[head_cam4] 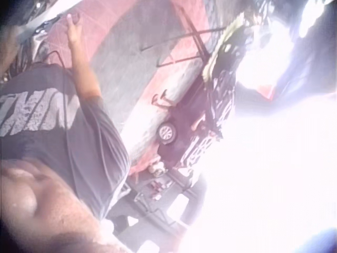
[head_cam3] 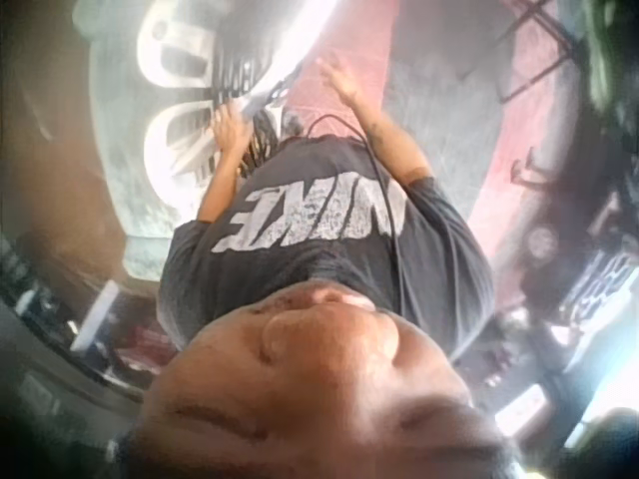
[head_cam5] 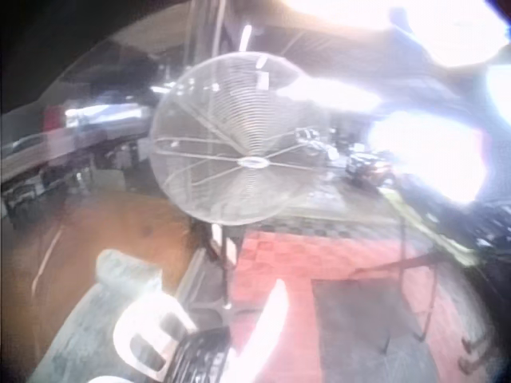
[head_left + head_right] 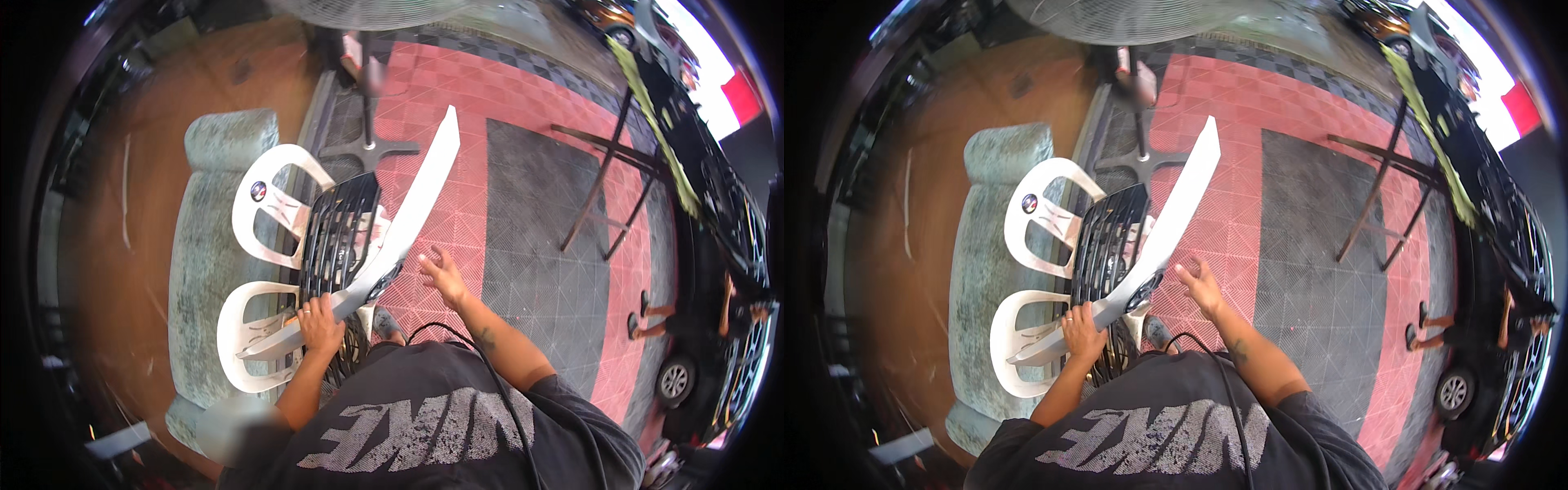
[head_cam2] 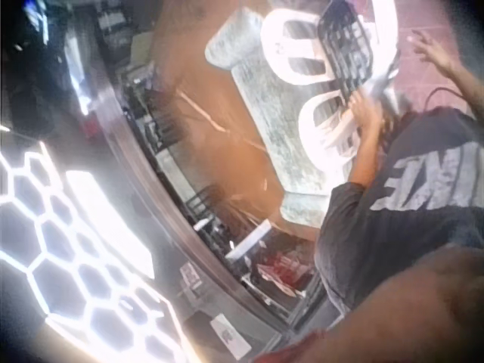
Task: The person removes a car bumper from a stand, walks around the vehicle, and retrieves interior trim pieces from the car. They then return to the bumper and install fog light housings into the bumper assembly.
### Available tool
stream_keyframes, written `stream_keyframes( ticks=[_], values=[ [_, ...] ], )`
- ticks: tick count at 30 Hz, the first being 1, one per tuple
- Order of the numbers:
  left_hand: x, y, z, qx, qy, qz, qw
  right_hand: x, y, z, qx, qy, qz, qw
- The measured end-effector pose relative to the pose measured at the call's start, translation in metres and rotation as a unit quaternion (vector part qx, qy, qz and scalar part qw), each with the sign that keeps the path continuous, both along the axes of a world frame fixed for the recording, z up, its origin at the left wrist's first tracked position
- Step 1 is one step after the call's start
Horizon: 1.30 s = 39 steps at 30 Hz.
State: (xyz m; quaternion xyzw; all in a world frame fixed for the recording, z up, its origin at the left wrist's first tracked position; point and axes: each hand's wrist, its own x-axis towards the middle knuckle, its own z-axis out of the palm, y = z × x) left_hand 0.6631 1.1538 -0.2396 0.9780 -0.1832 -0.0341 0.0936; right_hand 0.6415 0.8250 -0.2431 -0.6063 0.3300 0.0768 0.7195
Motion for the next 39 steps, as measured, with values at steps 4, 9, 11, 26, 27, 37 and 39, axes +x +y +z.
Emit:
stream_keyframes(
  ticks=[4,9,11,26,27,37,39],
  values=[
    [-0.020,-0.018,0.022,-0.012,-0.021,-0.064,0.998,-0.033,-0.062,0.055,-0.169,-0.087,-0.092,0.977],
    [-0.074,-0.031,0.045,-0.008,-0.052,-0.134,0.990,-0.117,-0.147,0.079,-0.450,-0.155,-0.084,0.876],
    [-0.097,-0.036,0.055,-0.006,-0.049,-0.154,0.987,-0.142,-0.148,0.081,-0.498,-0.110,-0.056,0.858],
    [-0.188,-0.232,0.070,-0.045,0.281,-0.237,0.929,-0.420,-0.144,0.010,-0.275,0.010,0.003,0.961],
    [-0.191,-0.243,0.069,-0.048,0.293,-0.239,0.925,-0.438,-0.152,0.017,-0.238,0.036,-0.033,0.970],
    [-0.177,-0.293,0.086,-0.130,0.269,-0.241,0.923,-0.516,-0.175,0.010,-0.176,0.071,-0.227,0.955],
    [-0.174,-0.284,0.067,-0.116,0.196,-0.212,0.950,-0.510,-0.177,0.004,-0.144,0.069,-0.231,0.960]
  ],
)
